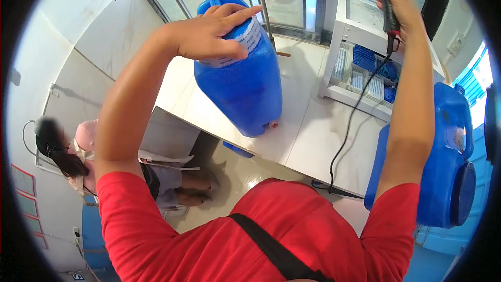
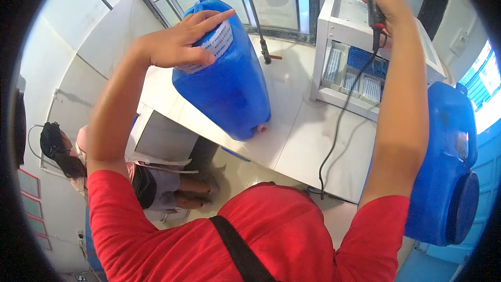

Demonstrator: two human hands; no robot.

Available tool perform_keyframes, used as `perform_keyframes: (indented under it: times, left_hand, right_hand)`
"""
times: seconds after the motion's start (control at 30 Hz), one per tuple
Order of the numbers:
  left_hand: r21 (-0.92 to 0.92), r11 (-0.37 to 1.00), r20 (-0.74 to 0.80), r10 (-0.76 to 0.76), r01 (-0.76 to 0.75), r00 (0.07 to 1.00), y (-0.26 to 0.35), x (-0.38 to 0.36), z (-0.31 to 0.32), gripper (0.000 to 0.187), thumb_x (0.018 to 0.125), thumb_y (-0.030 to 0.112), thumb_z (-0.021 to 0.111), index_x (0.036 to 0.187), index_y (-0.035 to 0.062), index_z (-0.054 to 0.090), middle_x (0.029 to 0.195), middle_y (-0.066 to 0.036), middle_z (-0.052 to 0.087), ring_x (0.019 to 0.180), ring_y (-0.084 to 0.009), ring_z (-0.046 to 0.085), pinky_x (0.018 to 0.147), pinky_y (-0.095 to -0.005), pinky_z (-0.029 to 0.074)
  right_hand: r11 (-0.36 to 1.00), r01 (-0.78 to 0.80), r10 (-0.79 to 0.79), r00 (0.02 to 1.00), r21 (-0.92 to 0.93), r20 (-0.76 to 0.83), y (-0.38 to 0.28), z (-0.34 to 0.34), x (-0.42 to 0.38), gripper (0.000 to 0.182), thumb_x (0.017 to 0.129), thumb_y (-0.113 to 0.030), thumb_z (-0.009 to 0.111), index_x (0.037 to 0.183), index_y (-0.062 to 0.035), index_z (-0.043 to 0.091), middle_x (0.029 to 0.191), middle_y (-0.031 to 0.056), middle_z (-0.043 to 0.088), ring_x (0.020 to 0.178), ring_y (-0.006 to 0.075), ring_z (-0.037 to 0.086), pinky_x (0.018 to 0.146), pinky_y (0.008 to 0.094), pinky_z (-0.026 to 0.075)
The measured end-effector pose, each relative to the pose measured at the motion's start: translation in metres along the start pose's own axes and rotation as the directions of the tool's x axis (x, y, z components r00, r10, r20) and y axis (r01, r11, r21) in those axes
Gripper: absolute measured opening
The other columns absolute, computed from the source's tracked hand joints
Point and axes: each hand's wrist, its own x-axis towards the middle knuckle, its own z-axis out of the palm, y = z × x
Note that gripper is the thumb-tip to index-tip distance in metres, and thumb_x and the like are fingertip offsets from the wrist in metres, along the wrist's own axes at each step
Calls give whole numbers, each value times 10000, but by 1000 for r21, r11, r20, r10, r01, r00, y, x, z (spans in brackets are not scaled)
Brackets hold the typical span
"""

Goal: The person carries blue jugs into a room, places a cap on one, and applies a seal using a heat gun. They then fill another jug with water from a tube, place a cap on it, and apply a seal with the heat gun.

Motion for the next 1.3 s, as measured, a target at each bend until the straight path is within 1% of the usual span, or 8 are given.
perform_keyframes:
  times: [0.2, 0.3, 0.43, 0.6, 0.77, 0.97, 1.07, 1.3]
  left_hand:
    - [-56, 998, -68, 17, -21, 998, -5, 0, -12, 932, 795, 501, 583, 1578, 150, 222, 1511, -228, 318, 1409, -404, 304, 1152, -468, 276]
    - [73, 996, -14, 50, -48, 999, -3, 8, 1, 913, 798, 486, 581, 1577, 161, 232, 1486, -232, 350, 1390, -400, 344, 1141, -467, 299]
    - [29, 997, -90, 72, -70, 993, -11, 8, 2, 912, 814, 509, 582, 1580, 162, 226, 1475, -229, 365, 1378, -398, 367, 1129, -472, 319]
    - [-122, 989, -118, 73, -87, 990, -26, -1, -15, 936, 832, 576, 586, 1585, 170, 207, 1504, -218, 327, 1380, -402, 364, 1140, -484, 305]
    - [-139, 989, -33, 53, -57, 998, -19, -2, 0, 947, 815, 604, 573, 1586, 191, 210, 1549, -219, 274, 1431, -419, 288, 1155, -505, 277]
    - [-116, 981, -146, 139, -157, 979, -28, -8, -18, 966, 798, 587, 599, 1578, 155, 224, 1578, -222, 226, 1423, -417, 290, 1173, -474, 245]
    - [31, 979, -60, 203, -202, 977, -25, -6, -1, 1006, 772, 584, 627, 1577, 138, 219, 1568, -220, 239, 1414, -422, 301, 1163, -472, 263]
    - [-103, 984, -22, 142, -143, 990, -21, -5, -20, 1116, 672, 538, 690, 1583, 137, 185, 1513, -216, 320, 1380, -409, 351, 1133, -467, 312]
  right_hand:
    - [973, -81, 83, 997, 218, -1, -43, 1, -112, 425, 817, -257, 780, 1116, 22, 666, 904, 77, 686, 846, 144, 660, 761, 262, 548]
    - [966, 45, -49, 999, 256, 8, -39, 12, -157, 335, 862, -174, 714, 1133, 16, 665, 953, 89, 706, 840, 153, 658, 776, 302, 549]
    - [961, 29, -50, 996, 275, 71, -35, 21, -204, 380, 855, -152, 668, 1193, 16, 624, 1007, 105, 691, 812, 148, 630, 754, 302, 509]
    - [996, -48, 35, 986, 78, 161, -19, 21, -244, 542, 823, -272, 681, 1254, 36, 570, 1068, 137, 642, 817, 174, 605, 736, 312, 477]
    - [981, -101, 62, 972, 165, 227, -1, 29, -271, 560, 817, -298, 712, 1241, 37, 566, 1064, 141, 639, 800, 175, 605, 719, 315, 477]
    - [1000, -26, 20, 958, 17, 287, 7, 24, -293, 517, 773, -185, 732, 1215, 36, 580, 1011, 146, 665, 774, 172, 620, 712, 321, 502]
    - [995, 57, -29, 953, -84, 300, 13, 18, -304, 488, 747, -121, 703, 1194, 39, 591, 994, 164, 670, 773, 176, 630, 700, 331, 511]
    - [999, -49, 49, 960, -8, 275, -5, 26, -304, 486, 728, -88, 659, 1189, 49, 586, 1008, 171, 665, 771, 184, 629, 702, 335, 512]
